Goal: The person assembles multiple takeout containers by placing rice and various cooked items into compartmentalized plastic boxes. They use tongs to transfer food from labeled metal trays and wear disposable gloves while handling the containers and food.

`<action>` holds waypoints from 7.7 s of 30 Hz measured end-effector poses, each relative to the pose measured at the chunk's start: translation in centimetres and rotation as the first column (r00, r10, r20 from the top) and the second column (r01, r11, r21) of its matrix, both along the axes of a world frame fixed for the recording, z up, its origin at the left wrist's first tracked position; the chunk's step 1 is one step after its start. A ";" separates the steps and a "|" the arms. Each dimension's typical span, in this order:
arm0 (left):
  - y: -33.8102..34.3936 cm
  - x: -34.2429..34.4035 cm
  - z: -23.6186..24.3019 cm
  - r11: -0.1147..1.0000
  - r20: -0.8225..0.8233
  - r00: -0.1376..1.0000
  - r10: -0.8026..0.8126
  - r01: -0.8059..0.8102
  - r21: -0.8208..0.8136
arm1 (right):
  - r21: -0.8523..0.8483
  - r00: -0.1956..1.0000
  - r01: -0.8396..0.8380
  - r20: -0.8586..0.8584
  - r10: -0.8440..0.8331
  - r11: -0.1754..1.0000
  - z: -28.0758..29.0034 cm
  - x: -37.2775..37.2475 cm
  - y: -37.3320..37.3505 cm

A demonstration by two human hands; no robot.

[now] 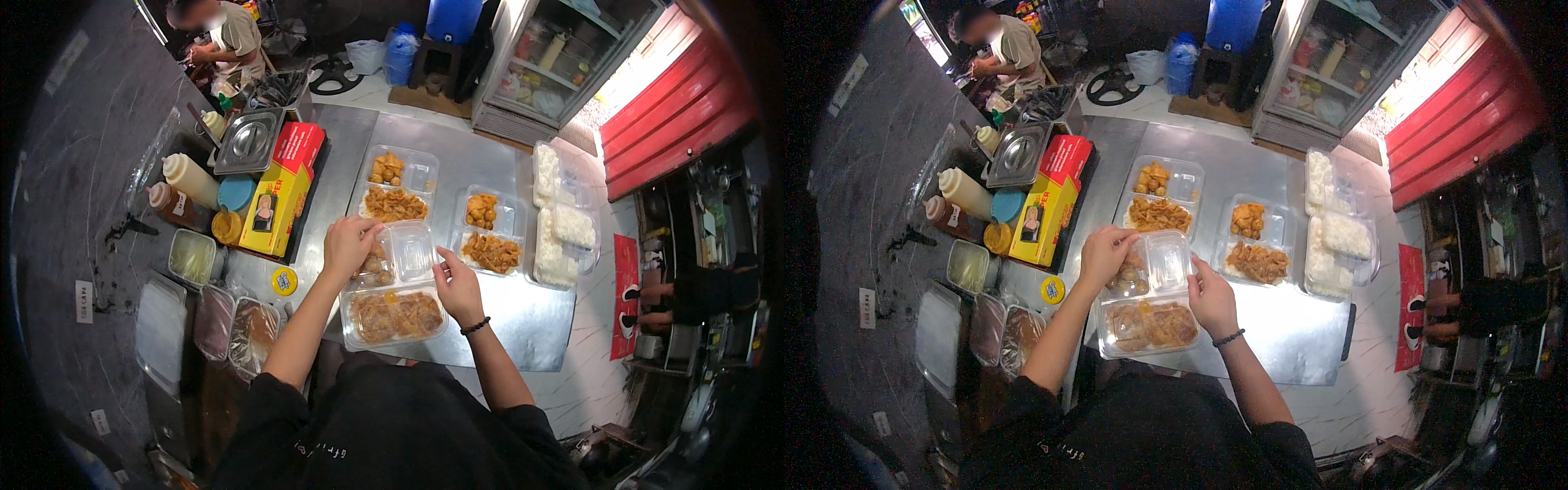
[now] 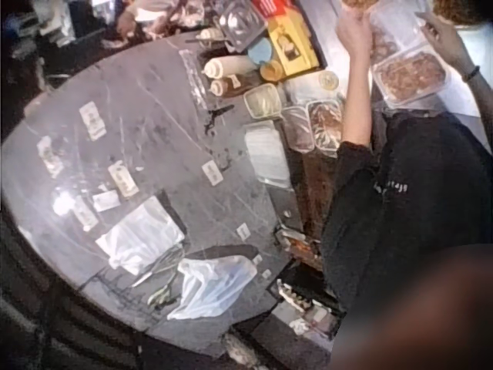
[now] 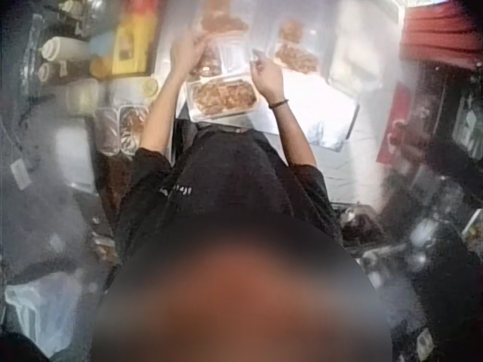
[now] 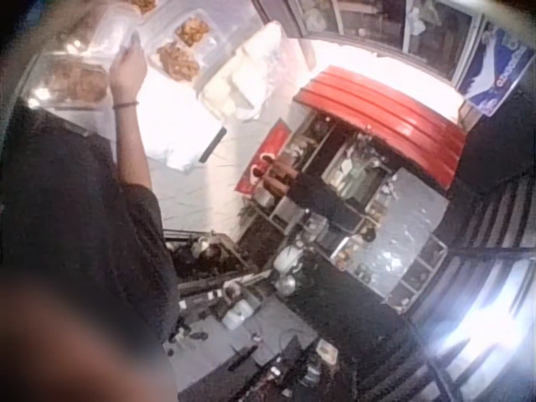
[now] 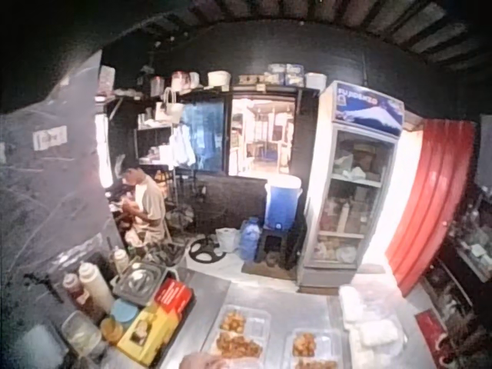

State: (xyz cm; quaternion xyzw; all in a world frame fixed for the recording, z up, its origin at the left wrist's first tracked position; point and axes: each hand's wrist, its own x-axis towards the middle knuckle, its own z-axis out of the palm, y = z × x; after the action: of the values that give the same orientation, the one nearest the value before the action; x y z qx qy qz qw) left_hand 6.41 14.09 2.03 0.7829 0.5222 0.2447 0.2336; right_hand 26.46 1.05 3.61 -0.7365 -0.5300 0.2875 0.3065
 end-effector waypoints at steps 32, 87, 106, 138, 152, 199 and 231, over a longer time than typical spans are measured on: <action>-13.5 -1.8 0.8 0.929 -0.386 0.869 -0.309 0.363 0.075 | 0.139 0.884 -0.296 0.414 0.216 0.945 -2.4 -0.2 2.1; -95.0 -45.3 -19.4 -0.786 -0.024 -0.823 0.568 -0.534 -0.310 | 0.465 0.240 -0.873 0.145 0.960 0.148 4.4 -39.1 -8.5; -48.6 -36.2 13.5 0.926 0.956 -0.261 0.137 -0.308 -0.217 | 0.419 -0.032 -0.806 -0.737 0.675 0.419 11.6 -49.1 -23.3; -37.7 -4.0 4.1 0.683 0.224 0.685 0.694 -0.724 0.096 | 0.045 -0.130 -0.727 -0.989 -0.074 0.685 1.0 -18.6 -9.3; -44.9 -9.8 6.4 0.381 0.924 0.372 0.083 -0.869 0.316 | 0.181 -0.119 -0.982 -0.799 0.590 0.047 2.3 -26.4 -27.5; -103.3 -64.4 38.0 -0.317 -0.270 -0.423 0.865 -0.877 0.360 | 0.532 -0.825 -0.481 -0.005 0.566 -0.697 17.0 -79.6 -53.9; -103.5 -60.7 35.2 -0.382 0.329 -0.254 0.910 -0.821 0.424 | 0.825 -0.748 -0.167 0.251 0.615 -0.540 31.3 -90.0 -75.4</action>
State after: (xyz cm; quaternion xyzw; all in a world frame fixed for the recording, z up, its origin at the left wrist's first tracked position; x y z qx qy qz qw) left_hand -54.26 -89.41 37.25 0.1016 0.8576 0.3925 -0.3164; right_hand -63.51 -74.34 34.91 0.4732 -0.6879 0.4901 0.2504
